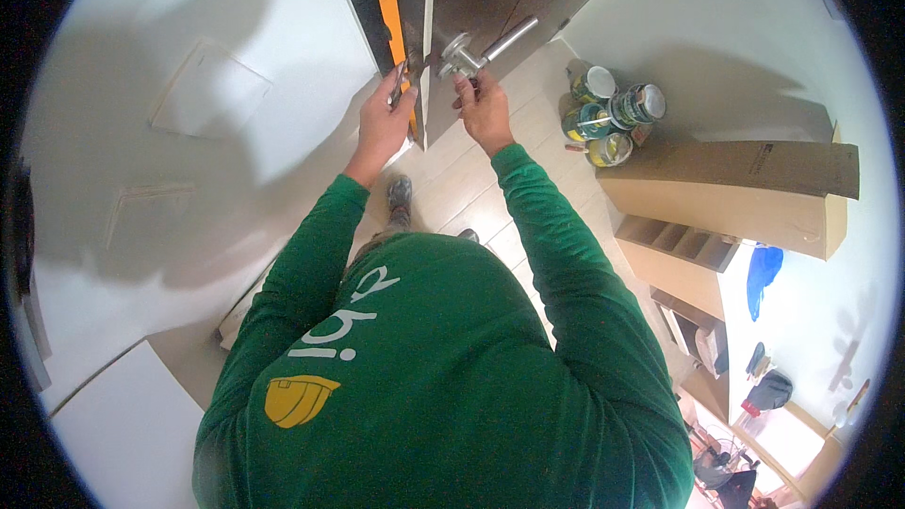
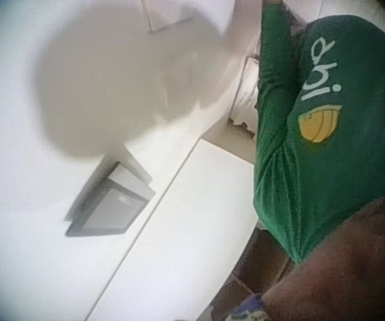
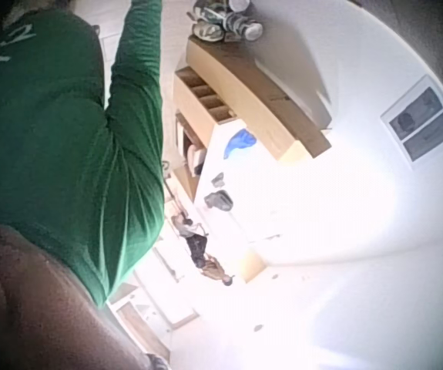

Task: The person installs a door handle on a white door using a screwdriver, then moves around the room to pick up slippers, a plastic sheet, and small jars, placing them on a countertop.

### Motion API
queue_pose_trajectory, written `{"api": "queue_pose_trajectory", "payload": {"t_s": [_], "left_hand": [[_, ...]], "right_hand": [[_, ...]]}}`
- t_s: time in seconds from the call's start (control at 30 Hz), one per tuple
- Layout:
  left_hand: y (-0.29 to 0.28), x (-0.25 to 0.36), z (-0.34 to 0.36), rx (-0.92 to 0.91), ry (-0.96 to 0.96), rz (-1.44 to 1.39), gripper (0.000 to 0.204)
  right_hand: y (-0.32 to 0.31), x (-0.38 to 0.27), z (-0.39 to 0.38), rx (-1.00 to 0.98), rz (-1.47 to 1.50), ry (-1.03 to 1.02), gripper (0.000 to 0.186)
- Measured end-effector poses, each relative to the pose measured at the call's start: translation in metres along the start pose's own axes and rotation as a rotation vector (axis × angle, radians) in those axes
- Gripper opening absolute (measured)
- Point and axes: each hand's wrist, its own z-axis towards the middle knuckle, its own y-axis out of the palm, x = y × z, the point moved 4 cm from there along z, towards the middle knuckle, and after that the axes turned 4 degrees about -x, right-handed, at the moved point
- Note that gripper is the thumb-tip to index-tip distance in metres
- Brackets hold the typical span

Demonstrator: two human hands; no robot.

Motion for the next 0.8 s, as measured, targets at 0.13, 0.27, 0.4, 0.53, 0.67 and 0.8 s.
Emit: {"api": "queue_pose_trajectory", "payload": {"t_s": [0.13, 0.27, 0.4, 0.53, 0.67, 0.8], "left_hand": [[0.007, -0.002, 0.008, 0.035, 0.013, 0.065, 0.043], [0.01, -0.004, 0.002, 0.079, 0.063, 0.087, 0.04], [0.015, 0.001, -0.004, 0.109, 0.129, 0.123, 0.038], [0.017, 0.006, -0.007, 0.028, 0.114, 0.023, 0.039], [0.013, 0.009, -0.005, -0.066, 0.085, 0.017, 0.04], [0.01, 0.013, -0.006, -0.03, 0.131, 0.017, 0.038]], "right_hand": [[-0.006, -0.01, -0.005, 0.122, -0.546, -0.274, 0.024], [-0.014, -0.009, -0.014, 0.14, -0.691, -0.384, 0.021], [-0.023, -0.009, -0.025, 0.142, -0.657, -0.458, 0.021], [-0.032, -0.005, -0.028, 0.122, -0.647, -0.382, 0.02], [-0.031, -0.003, -0.029, 0.15, -0.654, -0.374, 0.021], [-0.028, 0.011, -0.027, 0.013, -0.236, -0.022, 0.026]]}}
